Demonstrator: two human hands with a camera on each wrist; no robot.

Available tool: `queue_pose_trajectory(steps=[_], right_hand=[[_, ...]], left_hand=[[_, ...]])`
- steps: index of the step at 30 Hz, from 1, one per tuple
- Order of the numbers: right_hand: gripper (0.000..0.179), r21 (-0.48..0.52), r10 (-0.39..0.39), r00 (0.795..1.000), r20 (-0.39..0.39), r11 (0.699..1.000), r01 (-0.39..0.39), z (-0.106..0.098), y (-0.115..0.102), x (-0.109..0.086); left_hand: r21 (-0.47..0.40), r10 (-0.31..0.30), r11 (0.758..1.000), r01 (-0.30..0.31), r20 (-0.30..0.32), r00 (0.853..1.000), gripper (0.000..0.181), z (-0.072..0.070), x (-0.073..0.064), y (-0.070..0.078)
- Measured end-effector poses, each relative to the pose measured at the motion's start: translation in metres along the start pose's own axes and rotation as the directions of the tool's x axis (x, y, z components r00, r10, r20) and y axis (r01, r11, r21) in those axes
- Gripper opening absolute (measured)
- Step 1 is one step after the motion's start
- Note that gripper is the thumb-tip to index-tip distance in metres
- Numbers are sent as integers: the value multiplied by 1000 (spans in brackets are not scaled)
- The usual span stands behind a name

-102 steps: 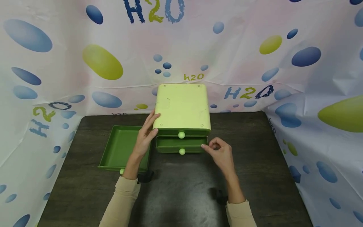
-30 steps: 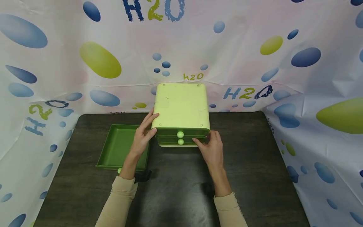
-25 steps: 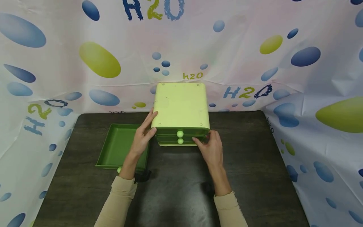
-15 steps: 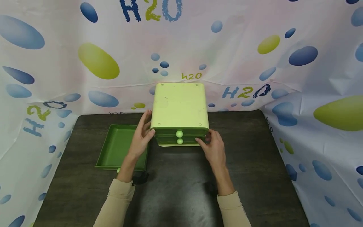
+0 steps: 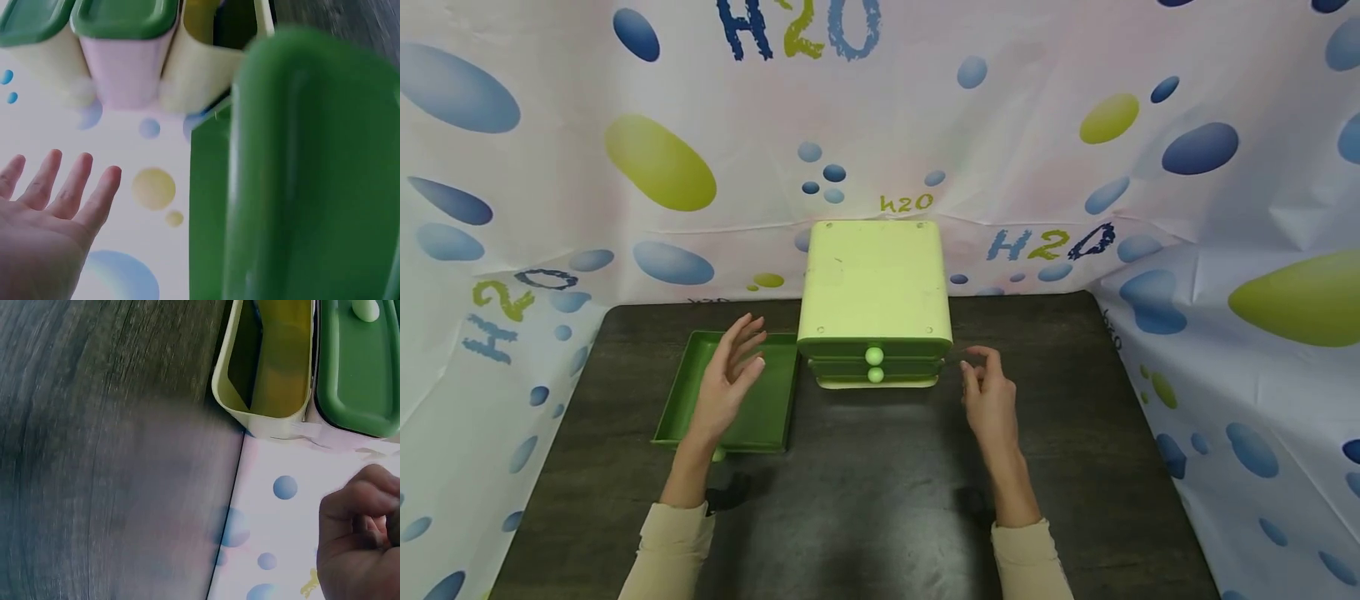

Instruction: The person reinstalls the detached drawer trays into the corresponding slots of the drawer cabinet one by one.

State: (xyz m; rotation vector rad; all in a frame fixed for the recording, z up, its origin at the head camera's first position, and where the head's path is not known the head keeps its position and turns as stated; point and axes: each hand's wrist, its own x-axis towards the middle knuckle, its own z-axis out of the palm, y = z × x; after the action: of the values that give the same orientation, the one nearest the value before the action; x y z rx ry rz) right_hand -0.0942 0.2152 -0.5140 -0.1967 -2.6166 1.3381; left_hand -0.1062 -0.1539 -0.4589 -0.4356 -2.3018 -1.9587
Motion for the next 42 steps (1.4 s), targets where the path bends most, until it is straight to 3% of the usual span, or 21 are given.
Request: queue_pose_trajectory(steps=[3, 9, 15, 20, 22, 27, 29, 34, 42], right_hand=[[28, 62, 37, 998, -48, 998, -34, -3, 0, -1], [31, 150, 39, 994, -99, 988, -24, -8, -4, 0], [33, 185, 14, 989, -144, 983, 13, -10, -8, 1], [31, 193, -14, 981, -192, 980, 51, -13, -13, 2], [30, 204, -28, 979, -204, 976, 70, -13, -17, 3], [27, 224, -90, 979, -181, 966, 130, -11, -26, 7], [26, 221, -106, 982, -159, 965, 140, -11, -29, 8], [23, 222, -105, 984, -144, 966, 135, -11, -38, 10], [23, 250, -163, 974, -158, 948, 199, -20, -70, 4]], left_hand=[[15, -10, 1000, 10, -33, 999, 62, -10, -7, -1], [89, -13, 996, 20, -84, 996, 57, -28, -18, -1], [174, -23, 984, 43, -115, 993, 54, -39, -24, -2], [269, -51, 960, 79, -111, 993, 53, -48, -28, -5], [308, -50, 948, 83, -113, 992, 53, -55, -30, -18], [440, -80, 886, 148, -169, 982, 54, -77, -37, -51], [471, -101, 863, 182, -191, 976, 53, -82, -40, -53], [480, -111, 855, 196, -198, 974, 53, -88, -44, -59], [494, -107, 851, 177, -166, 980, 54, -90, -41, -63]])
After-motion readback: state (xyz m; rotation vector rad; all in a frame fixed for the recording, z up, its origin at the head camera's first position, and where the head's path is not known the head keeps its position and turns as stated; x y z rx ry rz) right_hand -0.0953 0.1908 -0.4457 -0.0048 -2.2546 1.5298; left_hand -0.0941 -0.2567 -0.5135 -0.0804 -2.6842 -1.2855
